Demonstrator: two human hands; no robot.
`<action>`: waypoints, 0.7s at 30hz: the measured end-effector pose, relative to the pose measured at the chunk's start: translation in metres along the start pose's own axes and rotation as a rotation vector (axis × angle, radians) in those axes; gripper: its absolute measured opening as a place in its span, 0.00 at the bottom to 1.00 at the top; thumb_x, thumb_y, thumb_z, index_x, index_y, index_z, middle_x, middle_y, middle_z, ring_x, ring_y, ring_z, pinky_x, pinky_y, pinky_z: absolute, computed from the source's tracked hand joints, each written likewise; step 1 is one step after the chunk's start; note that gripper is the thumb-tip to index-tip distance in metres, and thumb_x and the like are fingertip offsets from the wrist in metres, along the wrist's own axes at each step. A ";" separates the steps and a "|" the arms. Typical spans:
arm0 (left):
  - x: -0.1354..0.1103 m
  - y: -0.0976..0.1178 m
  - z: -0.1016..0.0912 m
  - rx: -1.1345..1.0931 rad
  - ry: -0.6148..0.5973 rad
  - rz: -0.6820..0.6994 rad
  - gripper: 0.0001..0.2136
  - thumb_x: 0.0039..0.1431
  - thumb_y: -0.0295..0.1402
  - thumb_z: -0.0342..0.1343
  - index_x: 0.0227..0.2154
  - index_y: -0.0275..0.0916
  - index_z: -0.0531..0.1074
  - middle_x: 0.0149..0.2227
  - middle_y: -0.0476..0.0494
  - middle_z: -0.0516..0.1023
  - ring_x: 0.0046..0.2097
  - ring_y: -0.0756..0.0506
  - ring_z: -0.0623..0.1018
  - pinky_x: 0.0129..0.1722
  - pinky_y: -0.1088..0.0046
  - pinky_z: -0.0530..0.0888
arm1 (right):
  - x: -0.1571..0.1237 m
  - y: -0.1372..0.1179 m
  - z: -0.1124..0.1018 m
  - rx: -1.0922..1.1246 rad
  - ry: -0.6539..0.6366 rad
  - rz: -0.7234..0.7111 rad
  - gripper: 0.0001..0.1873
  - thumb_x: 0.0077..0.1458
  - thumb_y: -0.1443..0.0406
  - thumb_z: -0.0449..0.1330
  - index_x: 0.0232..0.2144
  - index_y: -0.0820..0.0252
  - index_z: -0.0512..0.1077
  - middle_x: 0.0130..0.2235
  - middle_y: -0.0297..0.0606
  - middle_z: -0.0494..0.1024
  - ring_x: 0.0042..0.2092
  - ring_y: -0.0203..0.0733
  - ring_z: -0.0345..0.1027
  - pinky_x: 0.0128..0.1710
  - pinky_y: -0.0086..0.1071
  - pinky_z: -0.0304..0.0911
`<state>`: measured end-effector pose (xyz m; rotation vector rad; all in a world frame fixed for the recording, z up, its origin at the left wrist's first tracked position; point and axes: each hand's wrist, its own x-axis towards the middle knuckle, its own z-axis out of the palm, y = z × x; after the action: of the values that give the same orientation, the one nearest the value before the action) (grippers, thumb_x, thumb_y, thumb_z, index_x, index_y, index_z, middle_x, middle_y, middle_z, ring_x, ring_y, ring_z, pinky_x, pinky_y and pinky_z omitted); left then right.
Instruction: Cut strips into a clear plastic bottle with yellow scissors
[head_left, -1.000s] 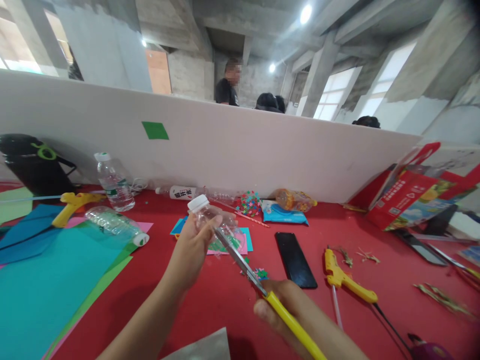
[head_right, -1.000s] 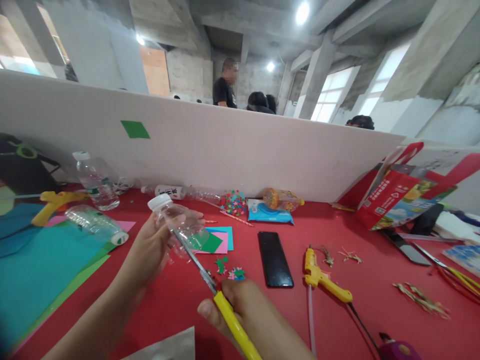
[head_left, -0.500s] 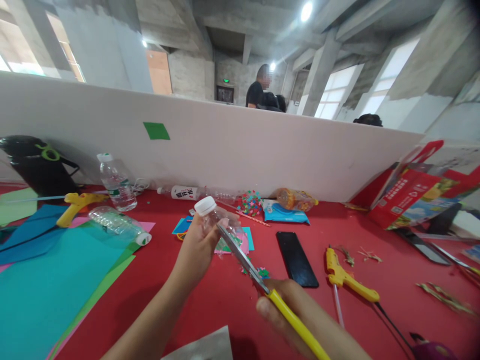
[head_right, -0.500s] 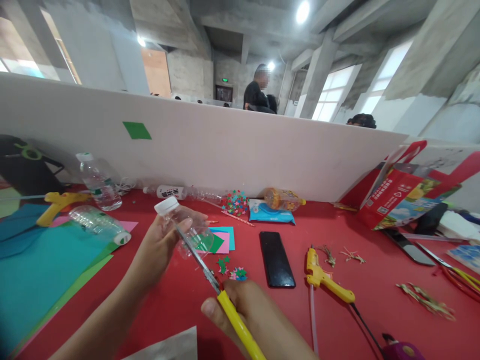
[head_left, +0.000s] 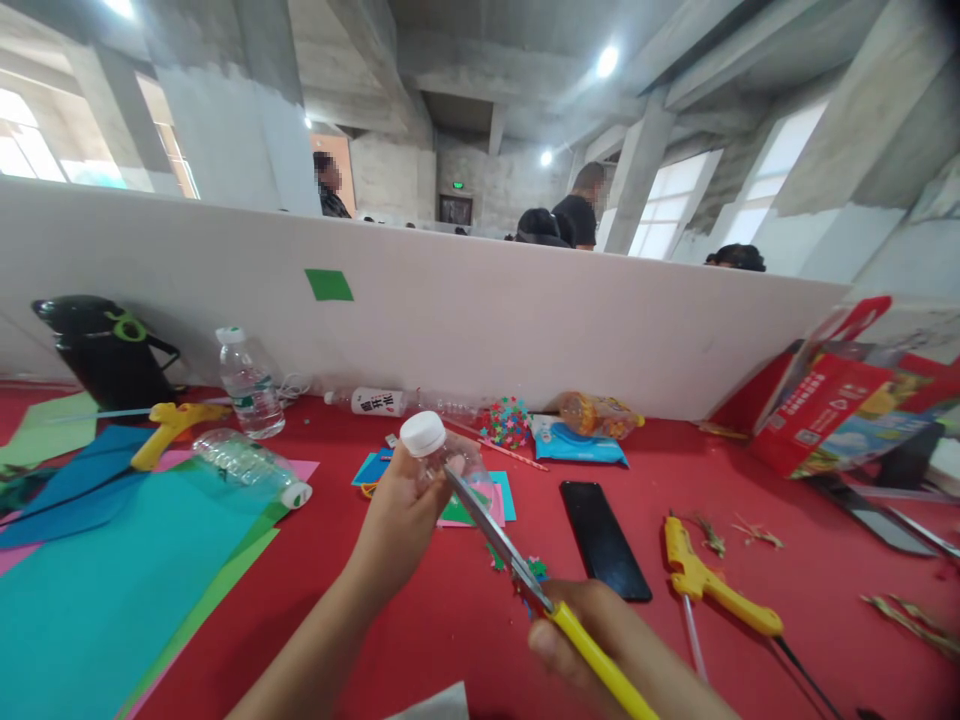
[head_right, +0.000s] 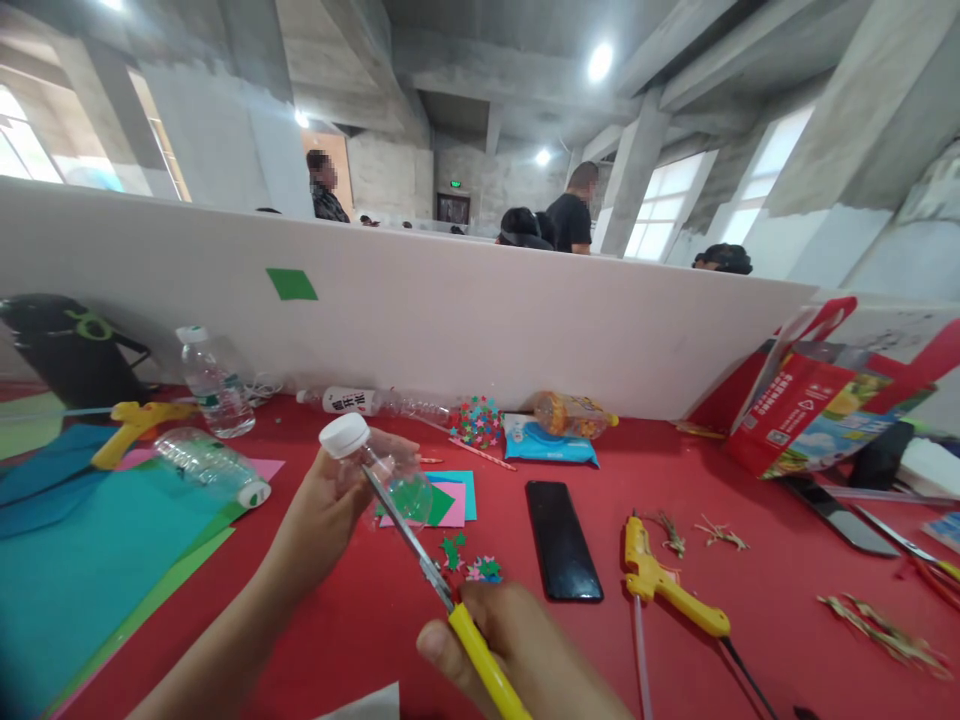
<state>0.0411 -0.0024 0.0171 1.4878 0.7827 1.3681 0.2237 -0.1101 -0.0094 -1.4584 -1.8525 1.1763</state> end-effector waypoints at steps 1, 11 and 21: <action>0.000 -0.001 0.000 0.008 -0.013 0.005 0.12 0.52 0.40 0.59 0.34 0.37 0.72 0.33 0.42 0.78 0.36 0.42 0.77 0.40 0.62 0.73 | 0.000 0.000 0.000 -0.019 0.015 0.005 0.33 0.55 0.35 0.43 0.25 0.57 0.55 0.24 0.26 0.50 0.26 0.33 0.44 0.23 0.28 0.43; 0.000 0.005 0.002 0.125 0.008 0.009 0.10 0.55 0.40 0.57 0.34 0.39 0.71 0.32 0.44 0.78 0.34 0.44 0.76 0.36 0.66 0.71 | 0.009 0.004 0.001 -0.047 0.040 -0.017 0.34 0.53 0.34 0.45 0.20 0.57 0.52 0.21 0.25 0.48 0.24 0.32 0.42 0.20 0.29 0.38; -0.001 -0.004 -0.003 0.174 -0.008 0.000 0.07 0.56 0.31 0.54 0.38 0.40 0.70 0.38 0.44 0.78 0.38 0.43 0.76 0.40 0.66 0.71 | -0.006 0.008 0.004 0.027 0.098 0.061 0.31 0.55 0.36 0.46 0.28 0.57 0.57 0.25 0.26 0.51 0.26 0.33 0.44 0.22 0.28 0.43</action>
<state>0.0389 -0.0014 0.0128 1.6264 0.9156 1.3201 0.2265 -0.1163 -0.0179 -1.5388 -1.7316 1.1333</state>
